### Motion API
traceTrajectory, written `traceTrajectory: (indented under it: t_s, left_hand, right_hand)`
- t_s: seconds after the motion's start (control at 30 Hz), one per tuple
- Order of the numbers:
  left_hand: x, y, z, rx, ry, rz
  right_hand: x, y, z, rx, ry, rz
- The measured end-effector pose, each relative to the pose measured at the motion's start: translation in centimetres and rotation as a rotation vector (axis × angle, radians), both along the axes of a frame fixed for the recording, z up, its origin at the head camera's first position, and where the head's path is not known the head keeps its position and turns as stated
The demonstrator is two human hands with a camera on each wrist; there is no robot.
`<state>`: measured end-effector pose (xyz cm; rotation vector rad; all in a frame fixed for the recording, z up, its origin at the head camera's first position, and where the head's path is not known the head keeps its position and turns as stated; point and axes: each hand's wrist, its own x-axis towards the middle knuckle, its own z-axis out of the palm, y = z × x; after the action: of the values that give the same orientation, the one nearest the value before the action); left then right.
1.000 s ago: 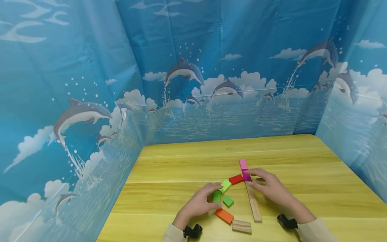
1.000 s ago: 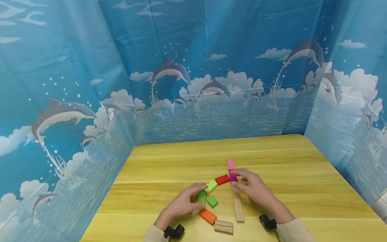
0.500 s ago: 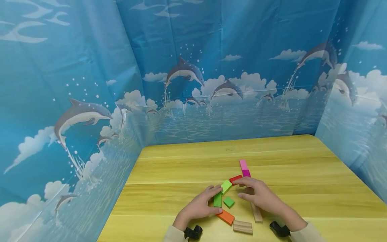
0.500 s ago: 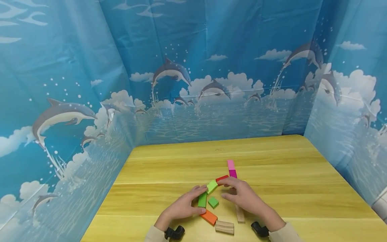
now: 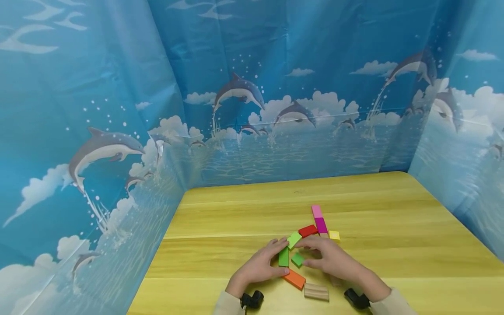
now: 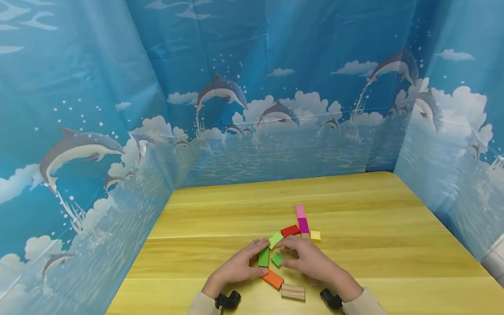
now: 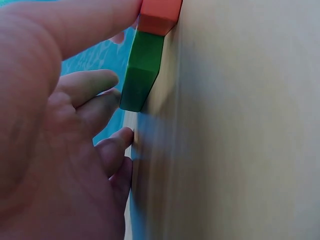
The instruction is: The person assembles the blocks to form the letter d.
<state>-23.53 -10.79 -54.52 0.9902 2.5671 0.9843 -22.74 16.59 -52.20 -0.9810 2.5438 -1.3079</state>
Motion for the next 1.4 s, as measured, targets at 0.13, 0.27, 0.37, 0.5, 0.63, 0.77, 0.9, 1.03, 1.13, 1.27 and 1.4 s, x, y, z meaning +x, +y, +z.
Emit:
traceTrajectory:
  t_s: [0.13, 0.27, 0.37, 0.5, 0.63, 0.77, 0.9, 1.03, 1.13, 1.27, 1.4]
  left_hand:
    - [-0.1, 0.1, -0.1, -0.006, 0.012, -0.001]
    - [0.0, 0.1, -0.1, -0.018, 0.007, 0.000]
    - [0.1, 0.1, 0.1, -0.024, -0.003, 0.001]
    - [0.1, 0.1, 0.3, -0.027, -0.004, -0.002]
    - [0.2, 0.1, 0.3, -0.028, -0.004, -0.007]
    - [0.2, 0.0, 0.3, -0.028, 0.001, -0.010]
    - [0.1, 0.0, 0.3, -0.033, 0.007, -0.009]
    - [0.1, 0.0, 0.3, -0.030, 0.002, -0.007]
    - [0.1, 0.0, 0.3, -0.030, -0.001, -0.006]
    - [0.1, 0.1, 0.2, -0.033, -0.001, -0.004]
    - [0.0, 0.1, 0.2, -0.032, -0.001, -0.002]
  right_hand:
    - [0.0, -0.3, 0.0, 0.069, 0.046, -0.002]
    - [0.1, -0.5, -0.1, 0.139, 0.125, -0.011]
    - [0.2, -0.6, -0.1, 0.187, 0.155, -0.025]
    - [0.3, -0.7, 0.0, 0.229, 0.184, -0.027]
    - [0.5, -0.9, -0.1, 0.246, 0.241, -0.015]
    - [0.5, -1.0, -0.1, 0.264, 0.245, -0.006]
    - [0.4, -1.2, 0.0, 0.286, 0.202, -0.004]
    - [0.4, -1.2, 0.1, 0.296, 0.198, -0.001]
    - [0.4, -1.2, 0.1, 0.287, 0.200, -0.001]
    - [0.3, -1.1, 0.0, 0.261, 0.194, 0.005]
    - [0.2, -1.0, -0.2, 0.235, 0.183, 0.007]
